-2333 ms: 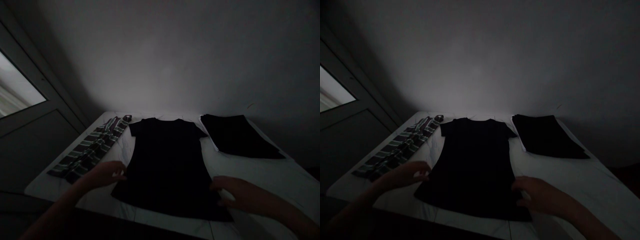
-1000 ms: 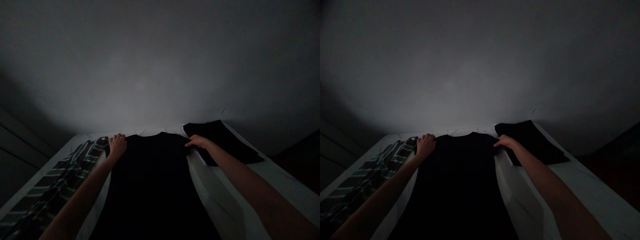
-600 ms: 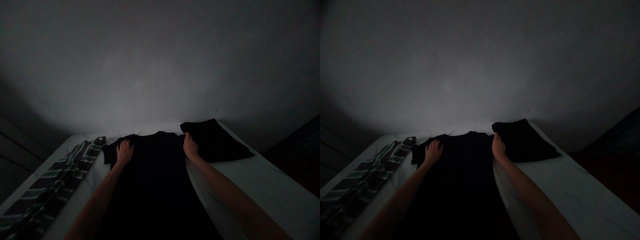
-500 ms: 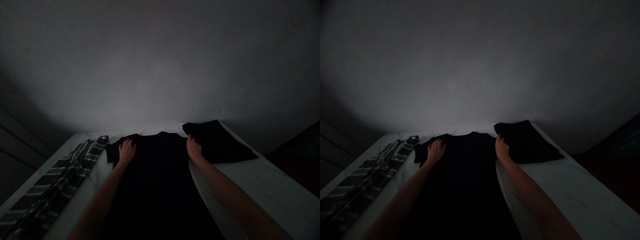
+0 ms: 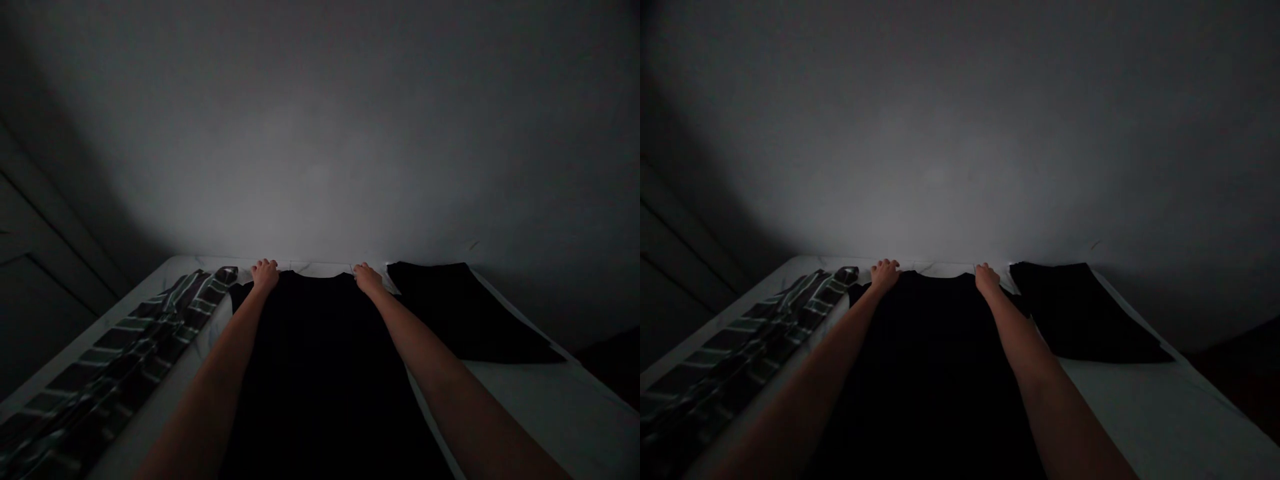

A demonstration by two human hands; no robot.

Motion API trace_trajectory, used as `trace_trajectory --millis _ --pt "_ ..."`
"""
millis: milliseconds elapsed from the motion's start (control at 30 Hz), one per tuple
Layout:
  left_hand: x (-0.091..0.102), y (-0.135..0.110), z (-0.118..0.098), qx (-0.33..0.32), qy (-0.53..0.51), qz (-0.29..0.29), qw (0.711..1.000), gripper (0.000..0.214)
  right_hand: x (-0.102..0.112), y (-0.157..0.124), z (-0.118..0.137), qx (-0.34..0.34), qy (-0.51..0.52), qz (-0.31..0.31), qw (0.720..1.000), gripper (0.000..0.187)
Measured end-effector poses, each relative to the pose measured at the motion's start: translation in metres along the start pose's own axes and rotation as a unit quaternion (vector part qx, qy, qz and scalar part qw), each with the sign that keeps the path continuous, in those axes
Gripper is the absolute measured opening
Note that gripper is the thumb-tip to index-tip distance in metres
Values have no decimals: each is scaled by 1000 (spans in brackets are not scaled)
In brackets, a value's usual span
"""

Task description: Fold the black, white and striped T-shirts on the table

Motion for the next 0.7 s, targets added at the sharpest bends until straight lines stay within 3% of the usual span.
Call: trace_trajectory --millis 100,200,333,433,500,567,700 --pt "-15 7 5 -2 -4 26 1000 25 -14 14 1 -10 12 20 1000 23" --pt "-22 7 11 -2 -2 14 1000 23 -21 24 -5 -14 24 21 999 20" --pt "-17 3 12 22 13 -25 999 24 -23 27 -5 -38 33 -1 999 26" --pt "-7 -13 -1 37 28 -68 997 28 -21 18 7 -37 43 -58 997 31" --pt "-1 -36 -18 18 35 -93 995 31 -20 4 23 26 61 -102 993 30" --pt "1 -70 -35 -30 35 -93 995 37 -24 -20 39 131 87 -117 981 34" --pt "-5 -159 -54 -132 12 -33 991 47 -42 -96 49 347 138 -72 925 51"
Point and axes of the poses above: each hand's wrist, its own y-axis towards the middle knuckle, its own x-axis out of the back of the hand, z = x × y, the point moved 5 cm from there along y, towards the middle knuckle, and after that the axes turned 6 degrees about -x, right-handed, at the moved point
